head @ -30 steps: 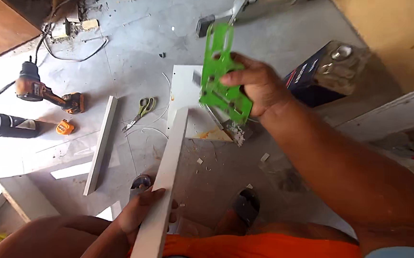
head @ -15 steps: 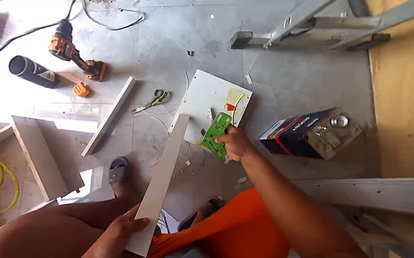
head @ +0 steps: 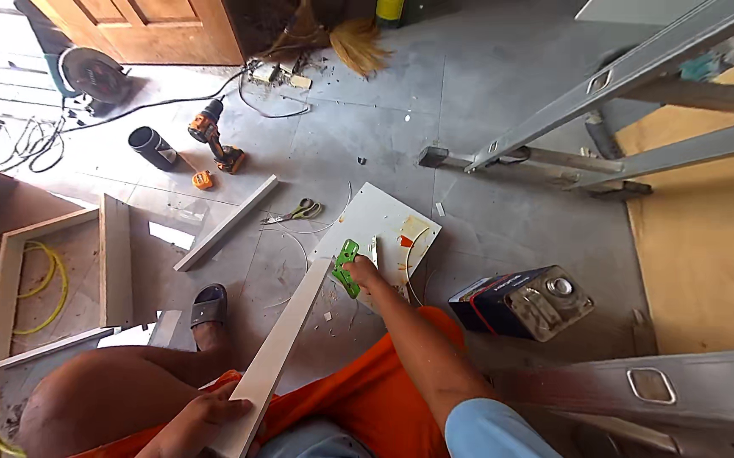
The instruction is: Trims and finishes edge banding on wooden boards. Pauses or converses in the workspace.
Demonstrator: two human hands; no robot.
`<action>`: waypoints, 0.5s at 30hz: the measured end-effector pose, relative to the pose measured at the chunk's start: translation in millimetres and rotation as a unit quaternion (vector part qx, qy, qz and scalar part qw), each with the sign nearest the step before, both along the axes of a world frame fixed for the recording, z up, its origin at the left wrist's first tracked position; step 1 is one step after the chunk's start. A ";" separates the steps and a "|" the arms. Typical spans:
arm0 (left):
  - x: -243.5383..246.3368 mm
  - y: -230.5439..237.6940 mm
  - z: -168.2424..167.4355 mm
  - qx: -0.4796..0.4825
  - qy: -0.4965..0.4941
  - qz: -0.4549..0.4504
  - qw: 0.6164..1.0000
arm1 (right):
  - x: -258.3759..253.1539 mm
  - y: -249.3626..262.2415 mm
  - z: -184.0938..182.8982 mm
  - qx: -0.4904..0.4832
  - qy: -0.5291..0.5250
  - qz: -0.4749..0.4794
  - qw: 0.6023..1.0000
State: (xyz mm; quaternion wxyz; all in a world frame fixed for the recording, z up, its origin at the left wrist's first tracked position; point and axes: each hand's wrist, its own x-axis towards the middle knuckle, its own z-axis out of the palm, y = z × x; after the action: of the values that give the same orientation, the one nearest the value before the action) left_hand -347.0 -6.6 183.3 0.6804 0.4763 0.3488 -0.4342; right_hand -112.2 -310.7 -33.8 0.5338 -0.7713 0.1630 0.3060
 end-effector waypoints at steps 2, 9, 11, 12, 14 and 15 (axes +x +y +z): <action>1.2 -5.9 3.1 0.041 -0.011 0.001 0.999 | 5.0 3.0 -2.7 -0.031 -0.002 0.033 0.999; 14.9 -13.2 32.2 0.129 0.025 -0.033 0.991 | 0.5 12.5 -7.7 -0.040 0.035 0.017 0.998; 18.7 -18.1 36.9 0.175 0.017 -0.059 0.983 | -0.2 16.0 -6.8 -0.044 0.040 0.018 0.998; 19.5 -18.0 35.7 0.197 0.008 -0.073 0.978 | 1.7 16.4 -5.9 -0.053 0.042 0.020 0.998; 19.7 -14.9 35.2 0.217 -0.011 -0.094 0.972 | 4.7 17.3 -5.3 -0.062 0.048 0.014 0.997; 18.9 -12.9 35.9 0.213 -0.014 -0.099 0.972 | 4.7 17.1 -6.1 -0.063 0.046 0.006 0.997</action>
State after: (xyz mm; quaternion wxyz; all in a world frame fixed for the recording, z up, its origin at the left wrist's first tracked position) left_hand -328.1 -19.5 219.2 0.5219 0.6485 0.3750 -0.4079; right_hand -107.5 -293.6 -40.0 0.4739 -0.7897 0.2017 0.3334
